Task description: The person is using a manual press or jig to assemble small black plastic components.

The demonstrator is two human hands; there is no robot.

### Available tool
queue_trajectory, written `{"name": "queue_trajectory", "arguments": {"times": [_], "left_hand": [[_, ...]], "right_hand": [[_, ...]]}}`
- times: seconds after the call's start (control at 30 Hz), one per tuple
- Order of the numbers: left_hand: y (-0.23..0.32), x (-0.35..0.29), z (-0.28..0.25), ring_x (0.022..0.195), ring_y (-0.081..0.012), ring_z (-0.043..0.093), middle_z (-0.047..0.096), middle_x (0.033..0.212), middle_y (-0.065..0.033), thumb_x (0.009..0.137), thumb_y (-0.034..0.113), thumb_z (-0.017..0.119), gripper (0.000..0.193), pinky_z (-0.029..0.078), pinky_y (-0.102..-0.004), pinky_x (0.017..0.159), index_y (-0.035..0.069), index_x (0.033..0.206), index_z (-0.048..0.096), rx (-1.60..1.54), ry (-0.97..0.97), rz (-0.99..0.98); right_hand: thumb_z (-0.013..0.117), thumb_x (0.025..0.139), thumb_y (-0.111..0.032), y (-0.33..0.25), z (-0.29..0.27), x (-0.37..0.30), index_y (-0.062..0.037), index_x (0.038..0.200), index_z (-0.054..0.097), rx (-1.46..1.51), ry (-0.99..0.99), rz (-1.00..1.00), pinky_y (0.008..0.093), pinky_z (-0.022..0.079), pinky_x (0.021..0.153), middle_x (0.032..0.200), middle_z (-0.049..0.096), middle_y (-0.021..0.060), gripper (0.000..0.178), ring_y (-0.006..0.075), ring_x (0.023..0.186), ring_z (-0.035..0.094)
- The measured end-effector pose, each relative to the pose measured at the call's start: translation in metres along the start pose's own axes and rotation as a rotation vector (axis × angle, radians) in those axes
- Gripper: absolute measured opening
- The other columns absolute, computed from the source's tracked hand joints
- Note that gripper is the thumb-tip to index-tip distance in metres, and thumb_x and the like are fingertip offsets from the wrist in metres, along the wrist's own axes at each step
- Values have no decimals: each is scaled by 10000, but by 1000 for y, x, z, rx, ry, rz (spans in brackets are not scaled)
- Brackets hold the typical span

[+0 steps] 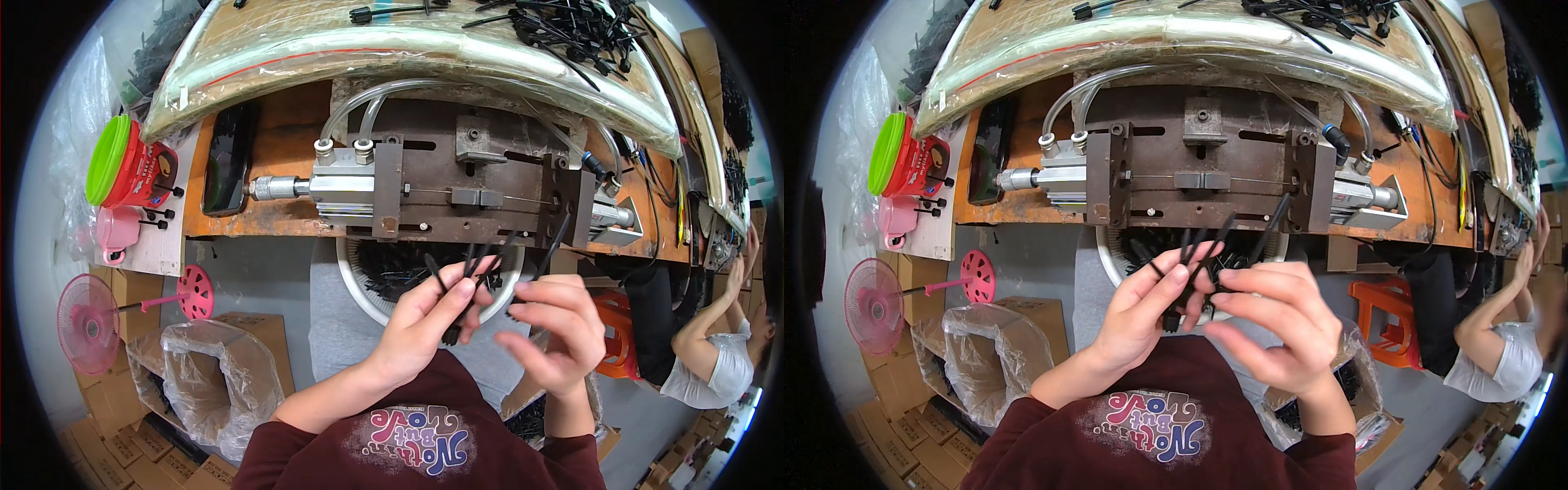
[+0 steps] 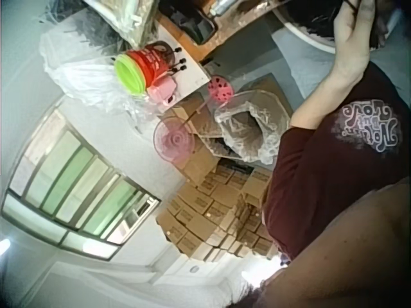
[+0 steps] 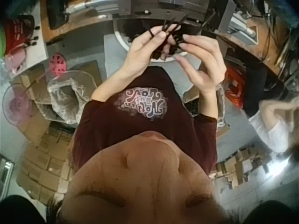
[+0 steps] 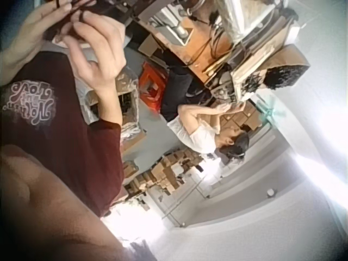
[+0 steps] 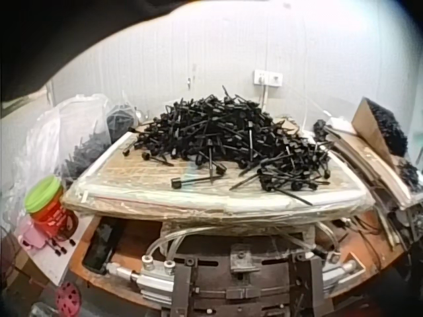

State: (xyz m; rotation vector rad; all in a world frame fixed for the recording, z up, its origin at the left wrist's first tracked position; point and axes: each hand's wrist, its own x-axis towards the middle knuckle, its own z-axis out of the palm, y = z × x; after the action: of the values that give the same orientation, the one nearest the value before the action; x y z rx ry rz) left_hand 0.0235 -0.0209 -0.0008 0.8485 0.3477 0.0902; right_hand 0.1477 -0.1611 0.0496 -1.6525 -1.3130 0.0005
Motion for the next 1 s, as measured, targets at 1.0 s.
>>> {"name": "queue_trajectory", "arguments": {"times": [1.0], "left_hand": [[15,-21,-6,694,-105,545,542,916,-70,1091,264,409,303,482,-245,593,-7,1147,534,-94,72,231]], "right_hand": [[782,722,-63,12,37,31,-39,931,700,-672,-237,57,288,527,578,1215,703,96,226,195,602,657]]}}
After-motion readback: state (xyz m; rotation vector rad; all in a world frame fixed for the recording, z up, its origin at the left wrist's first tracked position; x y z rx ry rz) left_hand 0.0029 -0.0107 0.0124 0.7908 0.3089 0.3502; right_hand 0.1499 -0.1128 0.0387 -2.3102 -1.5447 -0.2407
